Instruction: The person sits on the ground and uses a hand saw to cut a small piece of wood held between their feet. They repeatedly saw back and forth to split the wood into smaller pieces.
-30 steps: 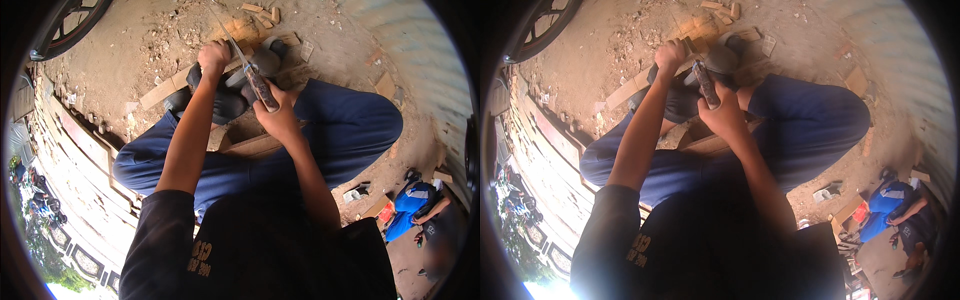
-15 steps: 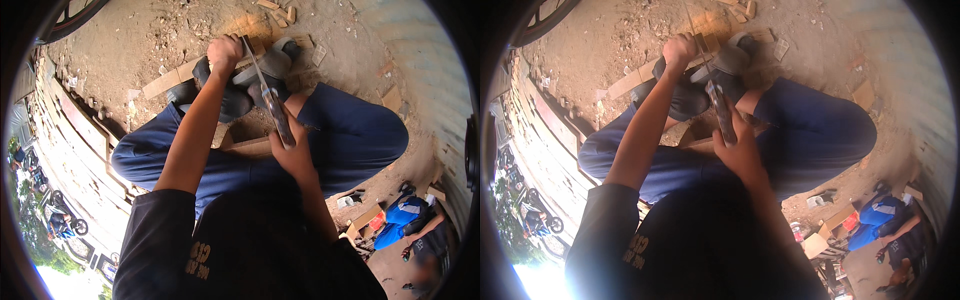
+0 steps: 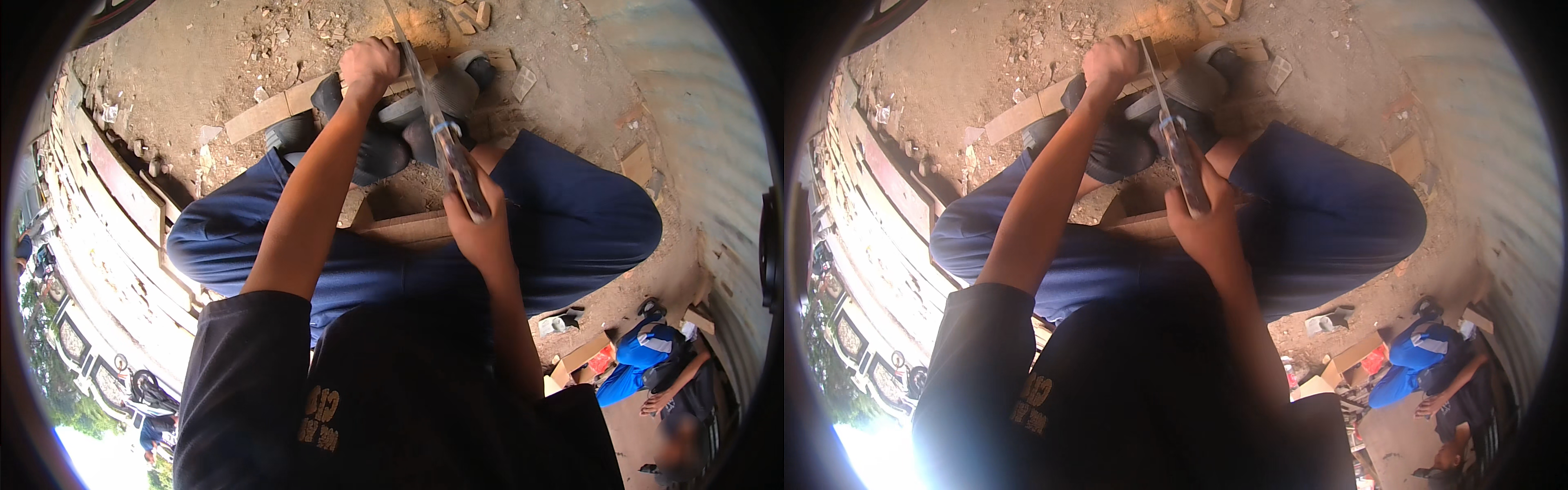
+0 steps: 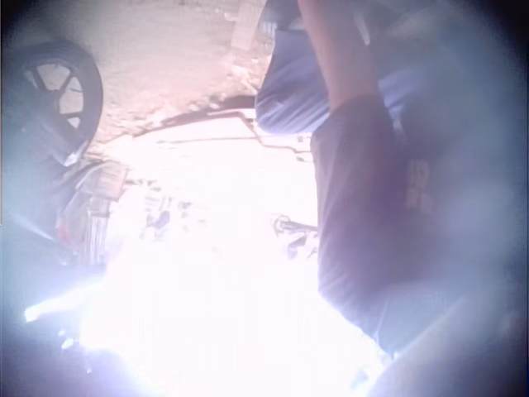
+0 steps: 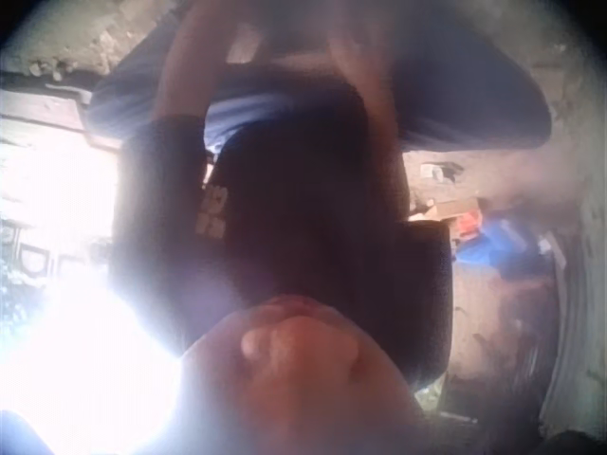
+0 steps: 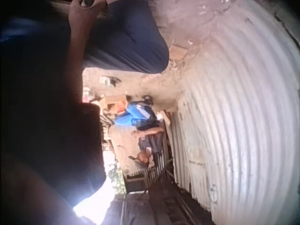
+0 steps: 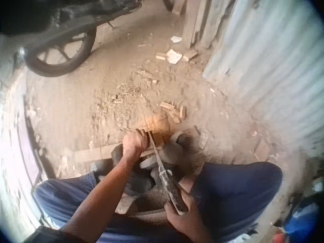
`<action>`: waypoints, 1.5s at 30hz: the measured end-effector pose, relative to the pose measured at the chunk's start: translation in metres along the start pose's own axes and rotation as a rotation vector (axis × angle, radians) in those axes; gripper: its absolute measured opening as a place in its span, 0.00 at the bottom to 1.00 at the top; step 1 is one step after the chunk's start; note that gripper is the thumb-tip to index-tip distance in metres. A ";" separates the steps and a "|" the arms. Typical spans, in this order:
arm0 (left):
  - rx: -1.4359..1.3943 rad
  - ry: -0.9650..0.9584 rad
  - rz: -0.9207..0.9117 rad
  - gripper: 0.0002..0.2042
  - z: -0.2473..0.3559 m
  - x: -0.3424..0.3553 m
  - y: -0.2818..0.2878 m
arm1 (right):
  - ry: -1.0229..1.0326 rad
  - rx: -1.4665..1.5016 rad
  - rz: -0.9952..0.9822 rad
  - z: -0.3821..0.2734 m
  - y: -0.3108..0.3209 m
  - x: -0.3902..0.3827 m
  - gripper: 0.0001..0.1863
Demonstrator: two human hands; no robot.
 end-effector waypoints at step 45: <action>0.308 -0.456 -0.123 0.50 -0.001 -0.008 0.014 | -0.153 -0.083 -0.044 -0.069 0.031 -0.079 0.26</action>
Point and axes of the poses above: each hand's wrist, its own x-axis towards the middle knuckle, its own y-axis out of the back of the hand, z = x × y, the point moved 2 cm from there along x, towards the middle knuckle, and after that the axes turned 13 degrees about y, right-handed, at the moved point
